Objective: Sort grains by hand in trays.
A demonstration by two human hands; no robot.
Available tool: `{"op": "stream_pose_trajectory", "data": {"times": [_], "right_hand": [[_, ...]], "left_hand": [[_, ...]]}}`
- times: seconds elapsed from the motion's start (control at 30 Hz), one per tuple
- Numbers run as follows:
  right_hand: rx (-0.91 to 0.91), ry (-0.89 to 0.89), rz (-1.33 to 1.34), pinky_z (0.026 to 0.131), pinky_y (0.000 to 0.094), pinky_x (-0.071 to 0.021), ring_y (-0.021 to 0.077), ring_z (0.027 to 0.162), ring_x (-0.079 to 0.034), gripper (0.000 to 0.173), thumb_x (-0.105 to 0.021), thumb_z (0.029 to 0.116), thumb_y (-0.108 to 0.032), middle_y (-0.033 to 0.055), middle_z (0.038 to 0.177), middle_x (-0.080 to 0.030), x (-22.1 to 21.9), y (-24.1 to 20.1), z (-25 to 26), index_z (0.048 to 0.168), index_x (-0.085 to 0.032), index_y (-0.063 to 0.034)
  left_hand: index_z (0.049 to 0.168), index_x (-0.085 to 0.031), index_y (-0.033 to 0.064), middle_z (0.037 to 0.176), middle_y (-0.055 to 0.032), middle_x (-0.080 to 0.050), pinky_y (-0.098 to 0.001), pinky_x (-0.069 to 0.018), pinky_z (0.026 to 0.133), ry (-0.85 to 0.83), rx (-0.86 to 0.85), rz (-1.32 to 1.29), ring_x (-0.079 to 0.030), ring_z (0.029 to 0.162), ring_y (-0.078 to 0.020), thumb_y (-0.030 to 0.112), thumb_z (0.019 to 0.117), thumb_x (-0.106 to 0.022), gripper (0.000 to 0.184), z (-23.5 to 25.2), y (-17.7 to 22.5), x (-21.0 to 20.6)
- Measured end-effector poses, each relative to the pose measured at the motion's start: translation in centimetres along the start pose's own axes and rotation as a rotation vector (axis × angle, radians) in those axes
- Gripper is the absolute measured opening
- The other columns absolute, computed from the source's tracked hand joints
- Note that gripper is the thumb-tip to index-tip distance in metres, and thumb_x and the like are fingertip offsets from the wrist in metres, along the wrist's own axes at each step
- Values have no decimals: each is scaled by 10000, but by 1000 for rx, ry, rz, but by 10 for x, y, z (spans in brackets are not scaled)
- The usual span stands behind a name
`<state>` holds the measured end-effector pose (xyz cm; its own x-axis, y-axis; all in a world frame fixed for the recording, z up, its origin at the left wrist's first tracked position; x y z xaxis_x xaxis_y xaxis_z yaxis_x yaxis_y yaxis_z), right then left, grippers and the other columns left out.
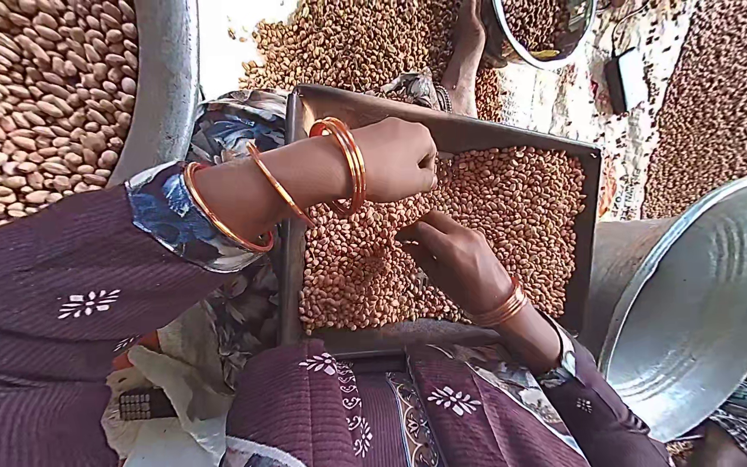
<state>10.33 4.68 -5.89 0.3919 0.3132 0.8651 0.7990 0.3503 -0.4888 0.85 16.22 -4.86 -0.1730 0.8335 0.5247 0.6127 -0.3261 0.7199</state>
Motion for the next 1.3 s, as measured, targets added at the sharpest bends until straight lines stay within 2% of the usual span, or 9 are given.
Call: {"op": "stream_pose_trajectory", "data": {"times": [0.23, 0.43, 0.63, 0.77, 0.9, 1.0, 1.07, 1.13, 1.3], "right_hand": [[-9, -57, -58, 605, 378, -585, 254, 713, -687, 105, -656, 951, -102, 135, 908, -669, -22, 19, 7, 955, -729, -26], [-15, 12, -76, 555, 346, -559, 216, 642, -670, 101, -657, 929, -131, 101, 818, -665, -15, 16, 4, 940, -686, -36], [155, 24, 40, 657, 307, -577, 211, 770, -682, 161, -655, 918, -78, 110, 892, -678, -23, -2, 4, 1022, -777, -64], [189, 38, -73, 617, 317, -571, 242, 733, -671, 111, -629, 950, -72, 117, 843, -648, -33, -6, 3, 961, -729, -27], [157, 133, -20, 606, 300, -573, 197, 718, -666, 87, -648, 933, -84, 114, 874, -659, -13, -7, 6, 942, -711, -26], [122, 348, 42, 626, 217, -570, 128, 750, -657, 177, -659, 913, -39, 156, 1010, -650, 27, -12, 9, 1081, -683, 13], [72, 412, 87, 666, 196, -574, 113, 818, -659, 173, -640, 896, -7, 157, 1051, -635, 43, -6, 10, 1051, -713, 11], [-13, 354, 154, 719, 193, -600, 91, 864, -672, 153, -621, 912, -1, 140, 1088, -623, 47, 7, 11, 1006, -741, -9], [-131, 158, 168, 782, 229, -616, 95, 887, -720, 148, -652, 956, -56, 100, 1089, -720, 34, 33, 5, 1035, -777, -50]], "left_hand": [[950, -685, 57, 956, -111, -654, -477, -520, 789, -203, -178, 409, -655, 929, -284, 153, 998, -642, 115, -5, 0, -32], [1044, -691, 47, 1022, -144, -646, -523, -530, 792, -186, -59, 478, -662, 973, -341, 106, 1003, -621, 101, -5, -6, -23], [1007, -690, 52, 1008, -142, -650, -532, -532, 775, -179, 11, 461, -666, 945, -343, 140, 1003, -630, 106, -3, -11, -21], [1020, -683, 48, 941, -118, -643, -504, -515, 791, -173, 51, 371, -650, 919, -301, 163, 1048, -530, 194, 5, -18, -21], [844, -635, 198, 658, 55, -536, -334, -433, 526, -53, -177, 203, -539, 579, -81, 355, 1088, -347, 409, 15, -37, -26], [1066, -678, 55, 910, -65, -683, -348, -519, 723, -228, 216, -275, -644, 781, -149, 437, 1134, -254, 574, 0, -13, -22], [1014, -671, 93, 880, -20, -682, -281, -527, 674, -197, 266, -368, -646, 744, -102, 402, 1135, -297, 500, -3, -8, -18], [959, -703, 78, 788, -25, -611, -327, -446, 644, -149, 136, -169, -551, 686, -117, 283, 1117, -433, 374, 0, -8, -11], [1010, -744, 67, 972, -98, -647, -444, -497, 814, -221, -162, 317, -626, 915, -246, 120, 972, -671, 98, 7, -10, -27]]}}
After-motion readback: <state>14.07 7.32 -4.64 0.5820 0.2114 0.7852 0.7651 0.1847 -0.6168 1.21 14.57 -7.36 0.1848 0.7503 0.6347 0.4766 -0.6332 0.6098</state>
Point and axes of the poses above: each hand's wrist, its own z-axis towards the middle knuckle, its own x-axis out of the back of the hand, y = z × x, the point moved 6 cm from there along z, towards the middle knuckle
